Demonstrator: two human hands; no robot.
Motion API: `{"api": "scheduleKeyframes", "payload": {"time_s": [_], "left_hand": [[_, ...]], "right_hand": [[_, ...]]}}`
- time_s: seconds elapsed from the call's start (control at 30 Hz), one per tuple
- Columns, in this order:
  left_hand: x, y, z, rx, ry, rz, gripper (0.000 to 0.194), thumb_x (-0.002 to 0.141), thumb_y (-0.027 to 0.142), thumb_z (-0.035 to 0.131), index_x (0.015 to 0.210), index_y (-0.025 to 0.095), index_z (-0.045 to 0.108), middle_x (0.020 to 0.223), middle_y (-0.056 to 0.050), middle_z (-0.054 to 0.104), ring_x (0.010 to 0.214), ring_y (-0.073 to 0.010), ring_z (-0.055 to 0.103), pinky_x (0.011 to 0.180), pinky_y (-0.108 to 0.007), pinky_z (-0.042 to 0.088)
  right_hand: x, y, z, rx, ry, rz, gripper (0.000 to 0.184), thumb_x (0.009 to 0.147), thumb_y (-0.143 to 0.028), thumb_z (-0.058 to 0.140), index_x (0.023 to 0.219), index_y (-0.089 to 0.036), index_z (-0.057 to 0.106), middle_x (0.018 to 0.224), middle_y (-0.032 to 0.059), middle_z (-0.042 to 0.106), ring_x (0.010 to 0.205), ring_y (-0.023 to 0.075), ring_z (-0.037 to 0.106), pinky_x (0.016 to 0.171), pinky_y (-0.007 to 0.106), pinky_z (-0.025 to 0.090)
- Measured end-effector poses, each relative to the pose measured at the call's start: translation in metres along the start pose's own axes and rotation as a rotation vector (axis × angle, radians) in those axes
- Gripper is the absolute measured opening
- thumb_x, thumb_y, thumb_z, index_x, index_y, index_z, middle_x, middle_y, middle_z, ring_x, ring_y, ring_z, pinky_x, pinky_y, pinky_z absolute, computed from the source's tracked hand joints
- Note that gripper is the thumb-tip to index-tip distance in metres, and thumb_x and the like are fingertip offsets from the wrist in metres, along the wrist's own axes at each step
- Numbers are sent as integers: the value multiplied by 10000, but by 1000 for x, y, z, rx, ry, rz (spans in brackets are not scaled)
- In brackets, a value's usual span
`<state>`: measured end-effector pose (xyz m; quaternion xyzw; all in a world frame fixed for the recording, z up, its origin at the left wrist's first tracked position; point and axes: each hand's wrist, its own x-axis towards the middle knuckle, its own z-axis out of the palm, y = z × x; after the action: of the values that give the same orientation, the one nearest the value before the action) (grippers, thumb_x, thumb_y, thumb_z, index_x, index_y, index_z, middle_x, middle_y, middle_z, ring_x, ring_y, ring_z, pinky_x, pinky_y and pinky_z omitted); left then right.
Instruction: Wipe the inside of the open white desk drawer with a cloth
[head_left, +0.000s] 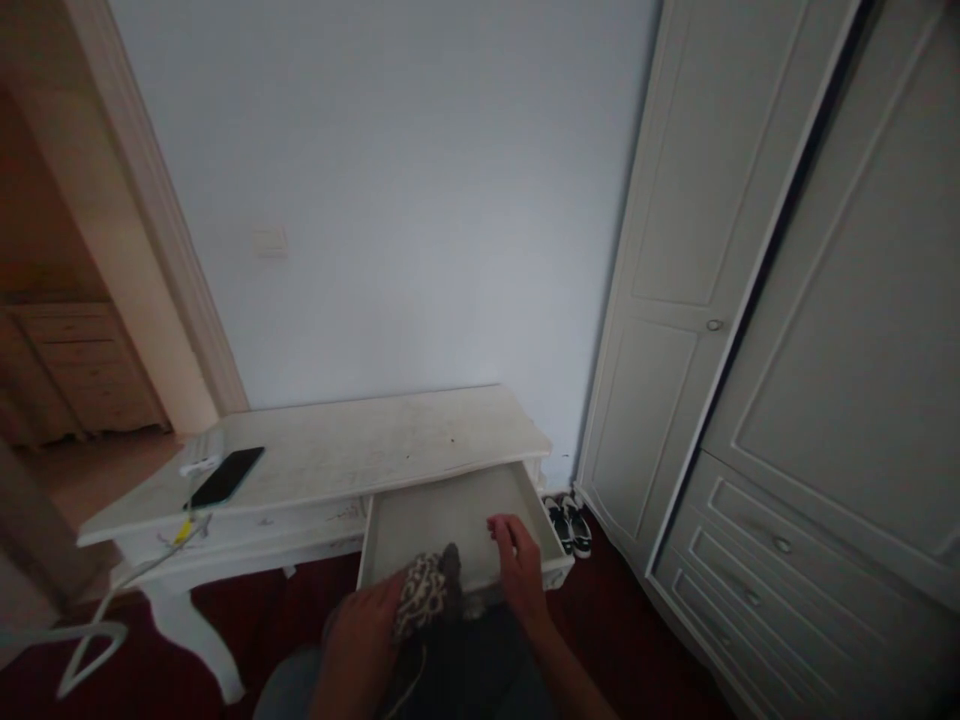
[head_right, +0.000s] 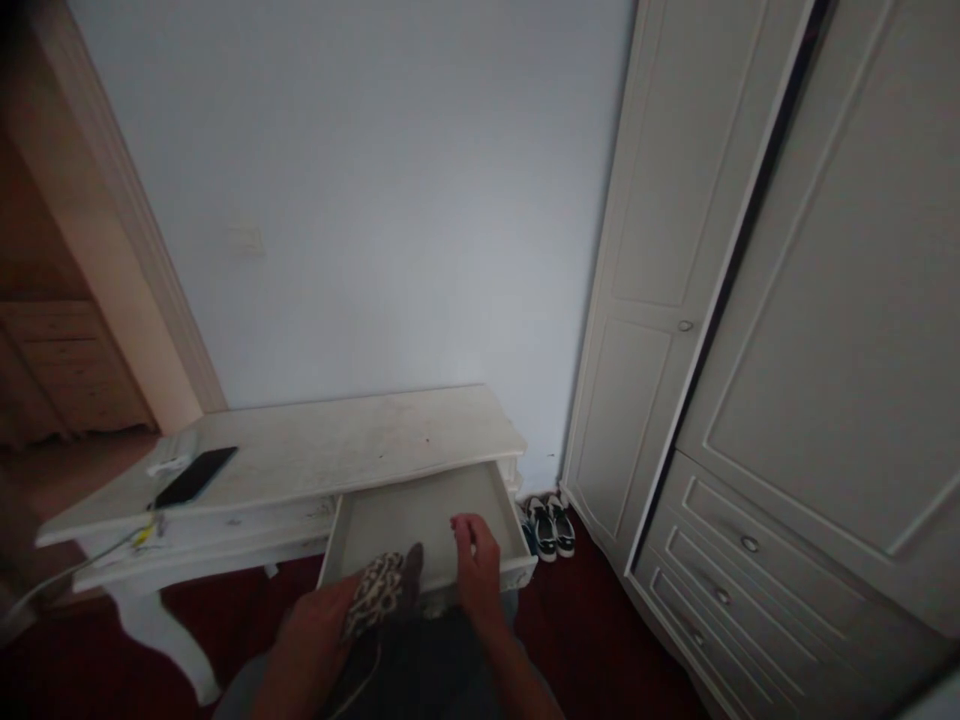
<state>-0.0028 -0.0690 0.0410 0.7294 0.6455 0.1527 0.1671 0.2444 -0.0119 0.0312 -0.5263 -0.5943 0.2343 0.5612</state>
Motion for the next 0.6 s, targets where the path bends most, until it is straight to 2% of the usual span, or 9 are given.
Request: {"api": "scheduleKeyframes", "payload": {"time_s": [0.1, 0.17, 0.23, 0.3, 0.37, 0.43, 0.5, 0.57, 0.6], "left_hand": [[29, 66, 28, 31, -74, 197, 557, 891, 187, 490, 1423, 275, 629, 1433, -141, 675, 1281, -331, 633, 1133, -488, 434], [45, 106, 52, 49, -85, 292, 545, 926, 195, 470, 1455, 224, 597, 1385, -199, 669, 1235, -361, 628, 1094, -536, 439], [55, 136, 72, 44, -68, 341, 534, 951, 236, 469, 1470, 182, 580, 1376, -252, 640, 1238, -390, 606, 1095, -578, 422], [58, 152, 84, 9, -49, 375, 539, 964, 269, 454, 1487, 199, 565, 1435, -252, 601, 1264, -397, 586, 1108, -590, 406], [56, 150, 84, -45, -62, 413, 600, 937, 334, 518, 1527, 228, 519, 1501, -218, 573, 1300, -383, 573, 1132, -556, 406], [52, 131, 74, -95, -109, 439, 795, 836, 448, 666, 1574, 239, 454, 1549, -183, 555, 1353, -369, 556, 1162, -490, 410], [50, 100, 57, -78, -170, 358, 908, 771, 573, 726, 1577, 247, 464, 1570, -173, 550, 1406, -392, 530, 1200, -491, 382], [50, 66, 36, -21, -195, 261, 886, 742, 644, 732, 1499, 215, 570, 1505, -202, 609, 1369, -434, 563, 1186, -544, 389], [51, 49, 26, 3, -199, 251, 866, 743, 660, 729, 1479, 225, 594, 1495, -192, 623, 1373, -425, 566, 1198, -539, 380]], "right_hand": [[-8, 0, -13, -26, 67, -27, 504, 1081, -566, 296, 1091, -232, 672, 1116, 130, 726, 1066, 274, 668, 960, 391, 529], [-14, 1, -27, -146, 60, -97, 502, 1085, -553, 289, 1146, -239, 676, 1159, 136, 718, 1103, 288, 657, 997, 425, 510], [-16, 1, -44, -356, -31, -185, 476, 1084, -549, 320, 1169, -258, 687, 1175, 128, 719, 1121, 300, 649, 1019, 448, 487], [-16, 1, -59, -585, -184, -246, 430, 1083, -540, 367, 1198, -283, 693, 1204, 109, 722, 1155, 300, 637, 1038, 447, 467], [-15, 0, -68, -745, -309, -246, 428, 1084, -538, 388, 1291, -290, 669, 1281, 102, 705, 1205, 300, 619, 1051, 436, 456], [-15, 0, -71, -823, -364, -195, 509, 1067, -582, 415, 1420, -269, 604, 1364, 125, 666, 1242, 324, 600, 1071, 459, 442], [-17, 1, -65, -845, -388, -149, 658, 999, -677, 509, 1505, -258, 541, 1412, 154, 626, 1264, 368, 575, 1095, 507, 417], [-21, 1, -53, -830, -417, -157, 820, 871, -772, 639, 1533, -304, 513, 1451, 158, 585, 1287, 409, 541, 1110, 559, 389], [-23, 0, -44, -815, -437, -177, 878, 802, -807, 690, 1524, -335, 520, 1468, 154, 564, 1297, 425, 524, 1111, 583, 378]]}}
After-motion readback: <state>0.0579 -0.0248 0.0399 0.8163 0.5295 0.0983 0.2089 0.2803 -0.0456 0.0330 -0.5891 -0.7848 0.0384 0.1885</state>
